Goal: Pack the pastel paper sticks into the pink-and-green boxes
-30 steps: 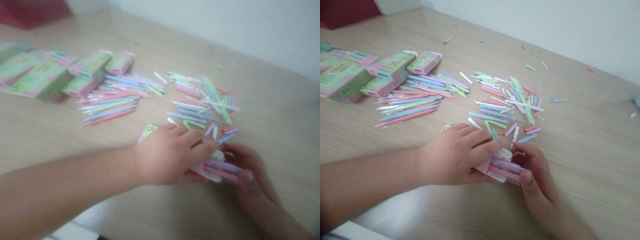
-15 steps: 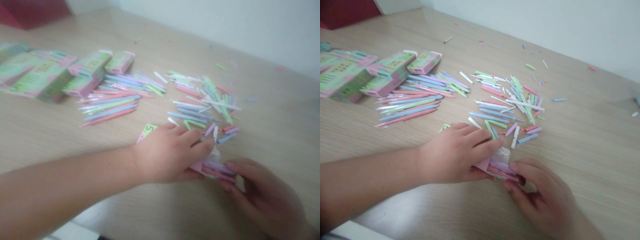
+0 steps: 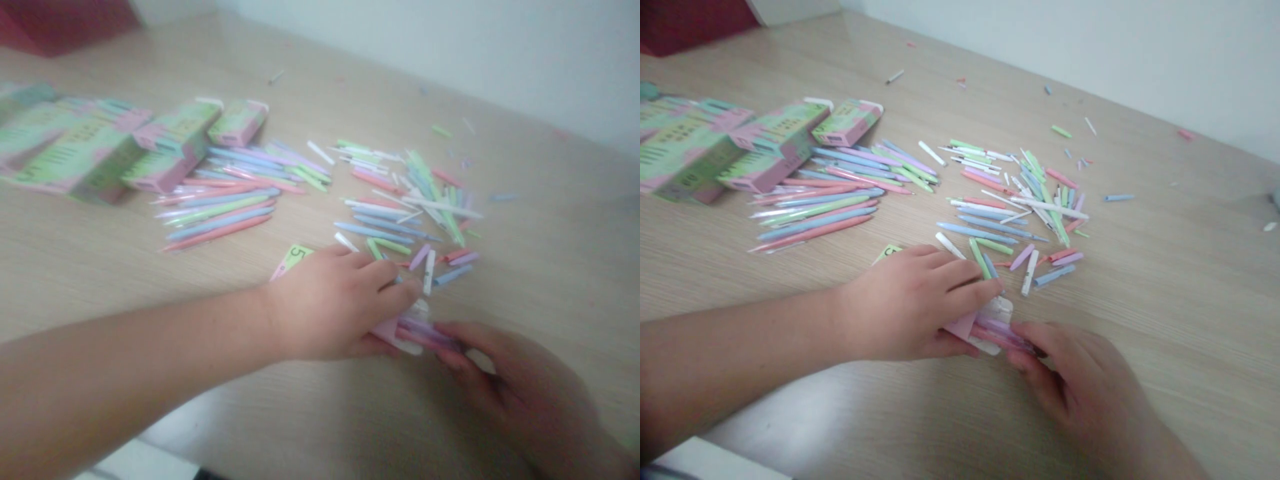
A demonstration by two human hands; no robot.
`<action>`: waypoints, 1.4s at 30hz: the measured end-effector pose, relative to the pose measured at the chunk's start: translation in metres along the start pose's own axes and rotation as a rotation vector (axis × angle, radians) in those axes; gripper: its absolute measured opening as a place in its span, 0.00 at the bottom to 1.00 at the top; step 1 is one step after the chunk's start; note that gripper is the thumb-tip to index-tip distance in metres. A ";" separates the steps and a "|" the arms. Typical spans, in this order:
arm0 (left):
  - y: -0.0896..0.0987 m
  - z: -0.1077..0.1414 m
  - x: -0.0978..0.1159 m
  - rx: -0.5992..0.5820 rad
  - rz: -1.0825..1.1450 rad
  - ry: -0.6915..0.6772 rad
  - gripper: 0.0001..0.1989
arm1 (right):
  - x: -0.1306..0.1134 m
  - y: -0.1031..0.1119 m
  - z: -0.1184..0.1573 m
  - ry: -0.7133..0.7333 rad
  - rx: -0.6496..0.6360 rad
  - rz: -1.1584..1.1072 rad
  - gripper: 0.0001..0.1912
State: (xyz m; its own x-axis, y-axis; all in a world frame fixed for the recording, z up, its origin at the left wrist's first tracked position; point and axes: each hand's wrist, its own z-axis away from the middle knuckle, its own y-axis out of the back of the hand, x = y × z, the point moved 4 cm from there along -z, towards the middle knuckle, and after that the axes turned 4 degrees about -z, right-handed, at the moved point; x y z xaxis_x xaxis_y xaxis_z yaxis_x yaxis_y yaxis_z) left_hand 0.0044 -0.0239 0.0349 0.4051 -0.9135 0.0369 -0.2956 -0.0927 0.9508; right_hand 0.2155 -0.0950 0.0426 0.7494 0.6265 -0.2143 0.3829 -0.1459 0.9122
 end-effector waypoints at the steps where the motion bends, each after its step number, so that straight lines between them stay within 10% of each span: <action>1: 0.000 0.000 0.000 -0.002 0.002 -0.005 0.34 | 0.000 -0.001 0.001 0.011 -0.001 0.000 0.12; 12: -0.002 -0.001 0.001 -0.016 -0.014 -0.019 0.34 | -0.012 -0.020 -0.005 -0.400 0.098 -0.403 0.05; 42: -0.003 0.000 0.000 -0.013 -0.012 -0.014 0.35 | -0.008 -0.019 -0.003 -0.034 -0.100 -0.319 0.10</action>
State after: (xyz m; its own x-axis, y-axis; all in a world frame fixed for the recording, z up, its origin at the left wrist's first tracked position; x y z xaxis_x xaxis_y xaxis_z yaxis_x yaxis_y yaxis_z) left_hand 0.0052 -0.0234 0.0320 0.3962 -0.9179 0.0214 -0.2795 -0.0984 0.9551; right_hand 0.2004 -0.0947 0.0277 0.6186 0.6020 -0.5049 0.5478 0.1302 0.8264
